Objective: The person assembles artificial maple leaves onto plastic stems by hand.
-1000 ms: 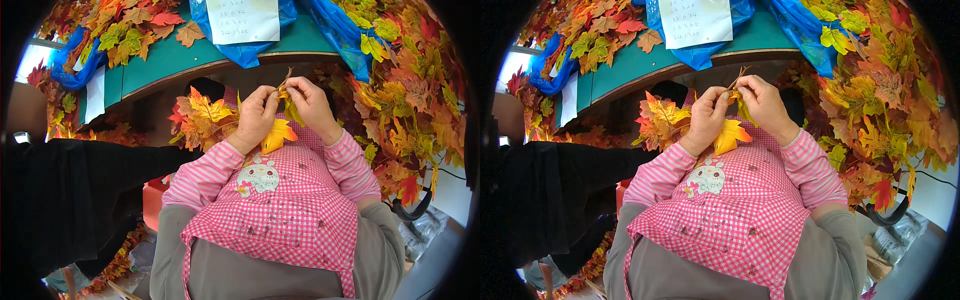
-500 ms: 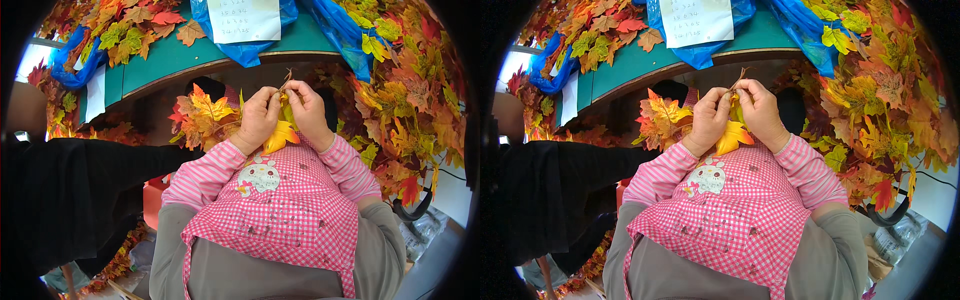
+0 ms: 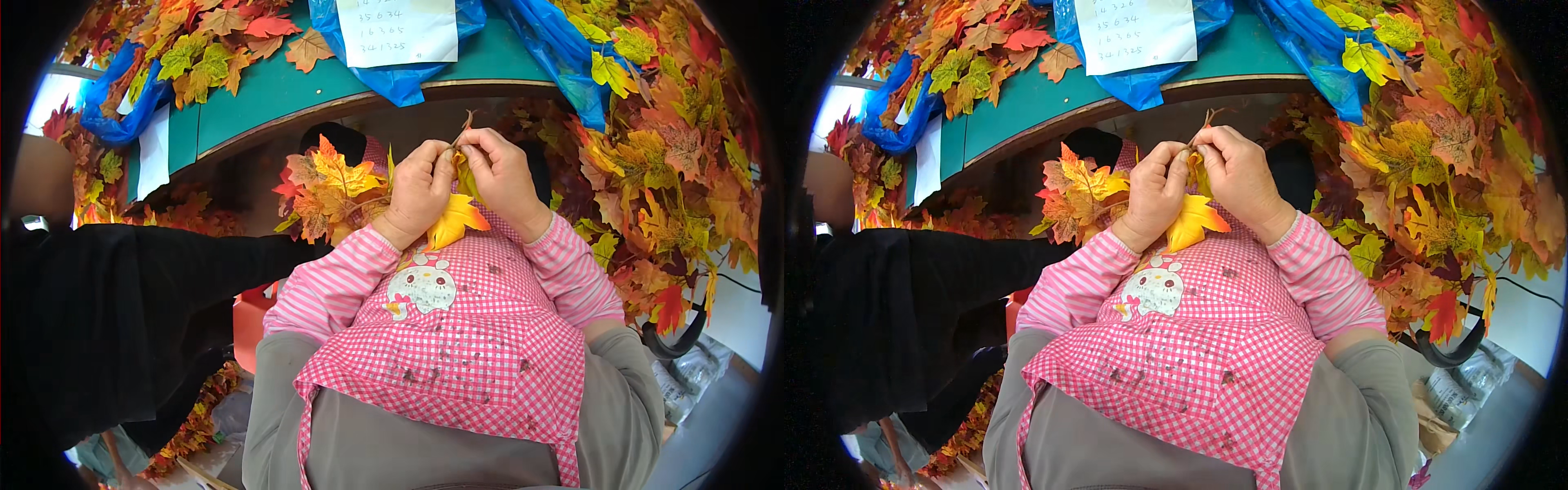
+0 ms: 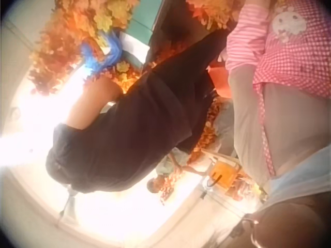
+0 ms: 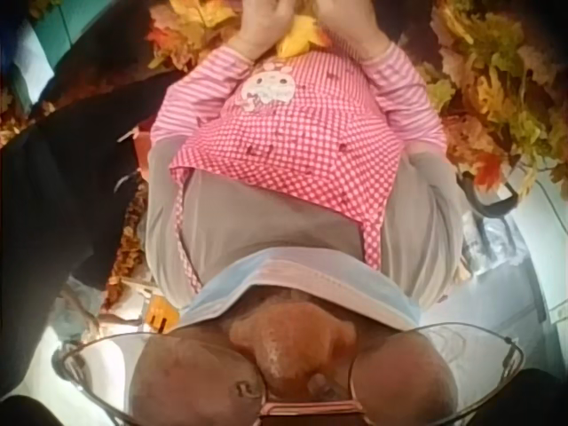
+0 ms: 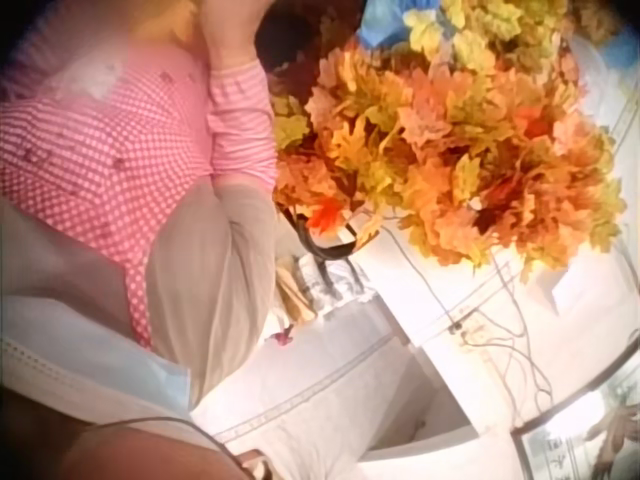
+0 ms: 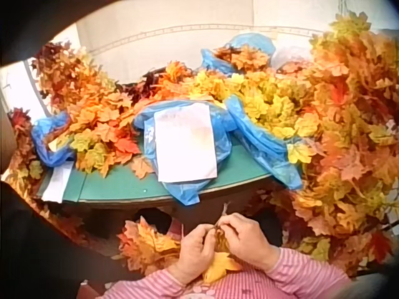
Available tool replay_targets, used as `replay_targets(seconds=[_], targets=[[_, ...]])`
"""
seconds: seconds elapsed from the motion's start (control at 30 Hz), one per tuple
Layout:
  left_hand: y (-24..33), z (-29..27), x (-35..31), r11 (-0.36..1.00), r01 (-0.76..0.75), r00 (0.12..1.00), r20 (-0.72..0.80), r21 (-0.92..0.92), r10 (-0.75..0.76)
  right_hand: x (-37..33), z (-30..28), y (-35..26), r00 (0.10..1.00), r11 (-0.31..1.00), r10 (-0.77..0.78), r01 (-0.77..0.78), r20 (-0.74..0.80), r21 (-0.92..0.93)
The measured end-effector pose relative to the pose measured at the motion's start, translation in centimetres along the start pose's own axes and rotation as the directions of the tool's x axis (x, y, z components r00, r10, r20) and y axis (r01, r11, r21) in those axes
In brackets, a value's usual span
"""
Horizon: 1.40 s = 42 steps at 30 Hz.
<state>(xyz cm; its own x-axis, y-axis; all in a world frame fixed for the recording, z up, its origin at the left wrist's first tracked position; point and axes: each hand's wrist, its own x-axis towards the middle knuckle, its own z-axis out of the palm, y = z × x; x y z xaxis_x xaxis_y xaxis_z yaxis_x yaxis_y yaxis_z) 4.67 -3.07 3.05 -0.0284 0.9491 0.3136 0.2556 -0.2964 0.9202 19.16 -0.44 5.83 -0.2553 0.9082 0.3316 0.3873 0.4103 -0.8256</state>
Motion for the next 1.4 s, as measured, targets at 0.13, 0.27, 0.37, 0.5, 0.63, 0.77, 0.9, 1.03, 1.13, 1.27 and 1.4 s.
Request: replay_targets(seconds=[0.13, 0.27, 0.37, 0.5, 0.63, 0.77, 0.9, 1.03, 1.13, 1.27, 1.4], targets=[[-0.1, -0.1, -0.2, 0.997, -0.013, 1.000, 0.015, 0.071, 0.012, -0.2, 0.0, -0.1, 0.999, 0.999, 0.008, -0.006, 0.036, -0.054], [-0.4, 0.0, -0.2, 0.996, -0.040, 0.999, 0.030, 0.075, 0.038, -0.6, 0.2, 0.5, 0.990, 0.979, 0.136, -0.139, 0.026, 0.147], [-0.3, 0.0, -0.2, 0.991, -0.069, 0.996, 0.061, 0.114, 0.062, -1.0, 0.0, 0.8, 0.973, 0.946, 0.224, -0.231, 0.057, 0.226], [-0.5, -0.3, -0.2, 0.970, -0.119, 0.990, 0.094, 0.210, 0.101, -0.8, 0.2, 2.1, 0.942, 0.895, 0.279, -0.325, 0.185, 0.306], [0.3, -0.7, 1.4, 0.964, -0.126, 0.981, 0.171, 0.236, 0.086, -0.2, -0.5, 3.1, 0.843, 0.430, 0.410, -0.515, 0.348, 0.741], [0.8, -1.6, 1.9, 0.946, -0.169, 0.948, 0.309, 0.277, 0.079, 0.6, -1.5, 4.3, 0.800, 0.380, 0.421, -0.583, 0.427, 0.718], [-0.4, -3.8, 2.3, 0.991, 0.124, 0.981, 0.142, 0.047, -0.129, 1.4, -2.6, 5.7, 0.814, 0.359, 0.481, -0.522, 0.326, 0.773], [-0.6, -6.0, 2.5, 0.940, 0.247, 0.967, -0.007, -0.236, -0.256, 1.2, -3.7, 8.3, 0.869, 0.342, 0.374, -0.454, 0.324, 0.823], [-0.4, -6.8, 2.4, 0.922, 0.278, 0.955, -0.026, -0.269, -0.296, 0.9, -4.1, 9.5, 0.871, 0.276, 0.409, -0.401, 0.271, 0.873], [-0.1, -7.1, 2.1, 0.900, 0.363, 0.930, 0.029, -0.243, -0.367, 0.8, -4.1, 10.6, 0.883, 0.246, 0.374, -0.388, 0.282, 0.888], [-0.8, -7.4, 1.8, 0.937, 0.328, 0.943, 0.106, -0.116, -0.317, 0.4, -4.0, 10.5, 0.872, 0.190, 0.372, -0.407, 0.318, 0.894]])
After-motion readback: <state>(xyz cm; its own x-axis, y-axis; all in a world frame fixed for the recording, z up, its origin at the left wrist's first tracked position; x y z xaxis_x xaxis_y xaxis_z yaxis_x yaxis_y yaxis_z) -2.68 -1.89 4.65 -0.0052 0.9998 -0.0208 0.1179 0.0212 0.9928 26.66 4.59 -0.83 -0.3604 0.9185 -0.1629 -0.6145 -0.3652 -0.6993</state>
